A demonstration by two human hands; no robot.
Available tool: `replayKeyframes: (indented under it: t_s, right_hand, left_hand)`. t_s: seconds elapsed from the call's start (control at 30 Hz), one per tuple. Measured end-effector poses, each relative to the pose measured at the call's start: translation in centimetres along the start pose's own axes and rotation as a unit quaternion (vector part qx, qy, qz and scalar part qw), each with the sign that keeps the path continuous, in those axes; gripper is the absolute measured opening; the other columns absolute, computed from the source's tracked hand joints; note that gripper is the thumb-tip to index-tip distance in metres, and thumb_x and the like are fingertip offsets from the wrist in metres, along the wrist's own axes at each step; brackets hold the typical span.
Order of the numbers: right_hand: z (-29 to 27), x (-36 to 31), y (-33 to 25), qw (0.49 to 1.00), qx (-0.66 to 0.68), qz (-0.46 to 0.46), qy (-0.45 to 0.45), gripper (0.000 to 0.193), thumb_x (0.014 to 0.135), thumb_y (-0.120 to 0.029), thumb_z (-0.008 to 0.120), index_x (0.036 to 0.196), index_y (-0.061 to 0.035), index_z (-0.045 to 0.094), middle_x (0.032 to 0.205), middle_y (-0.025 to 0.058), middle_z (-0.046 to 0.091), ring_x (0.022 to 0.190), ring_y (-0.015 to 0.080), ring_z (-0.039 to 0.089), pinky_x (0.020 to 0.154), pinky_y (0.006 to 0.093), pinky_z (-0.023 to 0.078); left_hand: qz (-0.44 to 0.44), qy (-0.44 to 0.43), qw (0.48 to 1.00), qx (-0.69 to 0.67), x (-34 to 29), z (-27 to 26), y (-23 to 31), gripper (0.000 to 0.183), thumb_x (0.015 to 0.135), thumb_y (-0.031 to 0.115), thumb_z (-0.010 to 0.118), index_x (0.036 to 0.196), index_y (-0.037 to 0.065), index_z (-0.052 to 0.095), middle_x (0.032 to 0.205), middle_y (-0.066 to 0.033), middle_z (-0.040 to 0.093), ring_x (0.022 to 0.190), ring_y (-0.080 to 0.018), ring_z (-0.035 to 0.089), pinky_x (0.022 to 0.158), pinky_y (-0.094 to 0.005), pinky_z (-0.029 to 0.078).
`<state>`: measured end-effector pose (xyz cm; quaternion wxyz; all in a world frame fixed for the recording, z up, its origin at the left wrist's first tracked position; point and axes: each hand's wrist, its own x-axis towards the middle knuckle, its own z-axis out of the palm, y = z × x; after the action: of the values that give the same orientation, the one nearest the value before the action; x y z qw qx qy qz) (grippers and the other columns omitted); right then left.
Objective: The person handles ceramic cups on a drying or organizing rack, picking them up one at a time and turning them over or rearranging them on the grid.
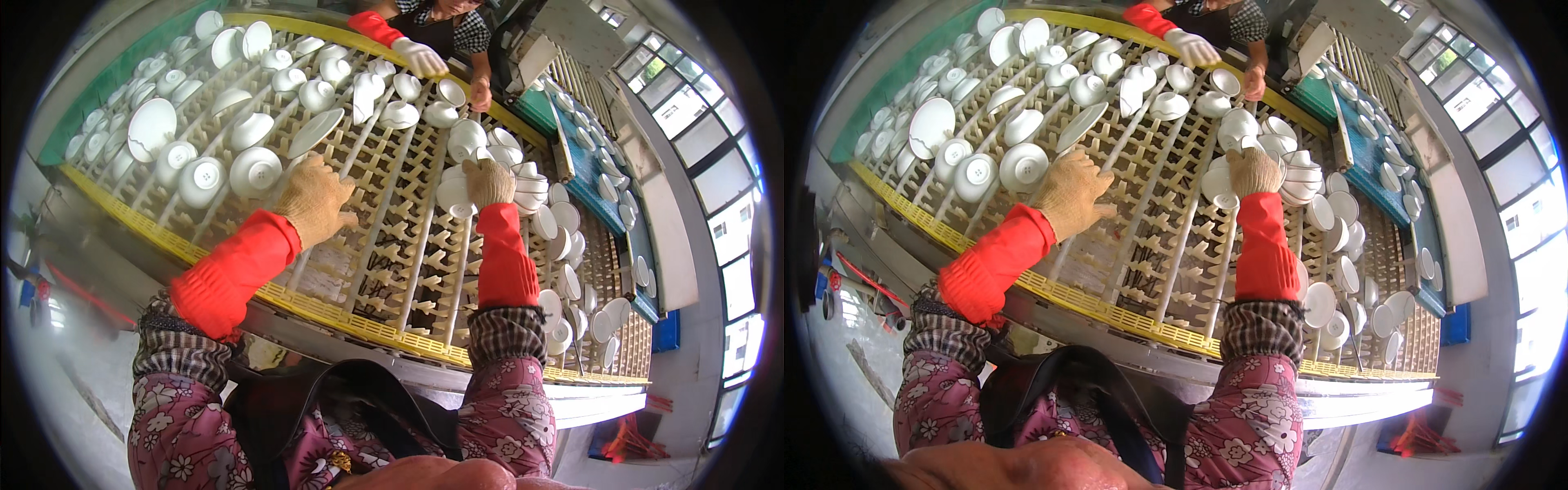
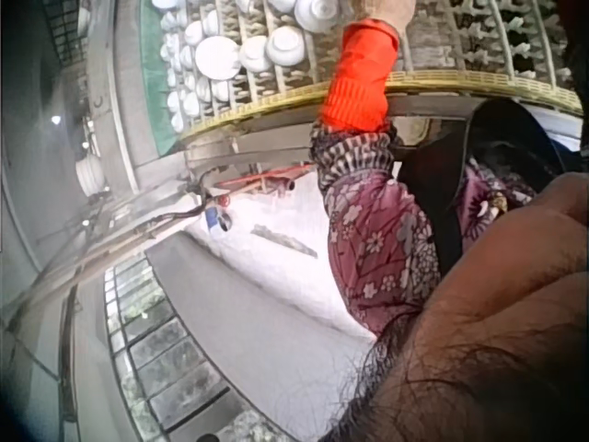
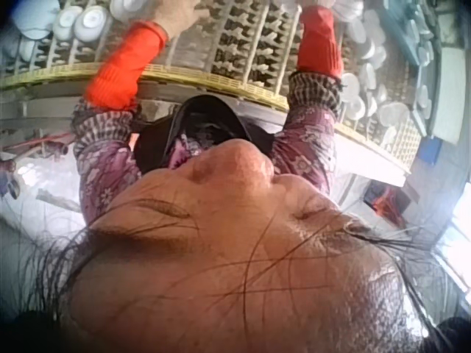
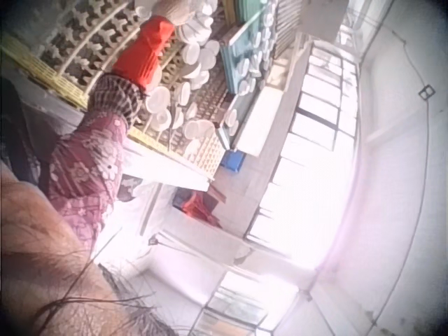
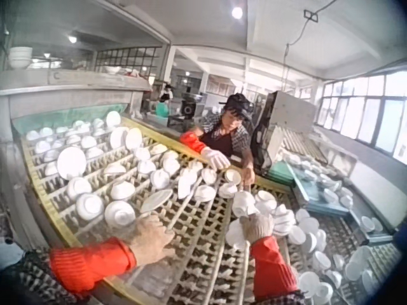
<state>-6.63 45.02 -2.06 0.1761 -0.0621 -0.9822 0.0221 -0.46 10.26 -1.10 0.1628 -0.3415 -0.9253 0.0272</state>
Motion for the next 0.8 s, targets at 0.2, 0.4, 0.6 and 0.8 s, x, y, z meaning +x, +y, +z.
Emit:
replayKeyframes:
  t_s: [0.2,0.4,0.6,0.8]
  right_hand:
    - [3.3,-5.7,-0.2,0.913,0.394,-0.097,-0.042,0.032,0.092,-0.015,0.066,0.123,-0.0103,0.068,0.105,0.0218,0.071,0.093,0.0395,0.070,0.082,0.0402,0.057]
    - [-2.5,-4.4,-10.7,0.869,0.350,-0.316,0.152,0.047,0.084,-0.010,0.075,0.127,-0.0015,0.060,0.106,0.0240,0.069,0.103,0.0449,0.068,0.083,0.0447,0.059]
    - [2.3,-2.3,-12.6,0.872,0.332,-0.245,-0.263,0.031,0.101,-0.024,0.063,0.117,0.0032,0.061,0.093,0.0132,0.071,0.082,0.0243,0.074,0.070,0.0357,0.064]
    - [-4.6,-8.6,-9.9,0.918,0.325,-0.217,0.060,0.039,0.085,-0.033,0.074,0.103,-0.0003,0.065,0.091,0.0205,0.070,0.087,0.0388,0.068,0.078,0.0464,0.053]
  left_hand:
    - [-0.127,-0.127,0.983,-0.026,1.2,-1.5,-0.2,0.050,0.082,0.055,0.075,0.103,0.010,0.074,0.090,-0.0105,0.072,0.097,-0.0267,0.067,0.097,-0.0402,0.046]
    - [-0.204,-0.104,0.973,-0.040,0.1,-0.6,-2.1,0.047,0.082,0.051,0.076,0.109,0.013,0.076,0.099,-0.0152,0.075,0.104,-0.0336,0.067,0.092,-0.0454,0.051]
    - [-0.209,-0.140,0.967,-0.027,1.1,-1.1,-2.9,0.047,0.086,0.050,0.072,0.104,0.006,0.076,0.099,-0.0165,0.075,0.107,-0.0359,0.066,0.092,-0.0485,0.051]
    - [-0.227,-0.169,0.958,0.046,0.3,-3.0,-1.5,0.045,0.091,0.053,0.067,0.103,0.011,0.079,0.100,-0.0119,0.077,0.102,-0.0315,0.071,0.093,-0.0418,0.051]
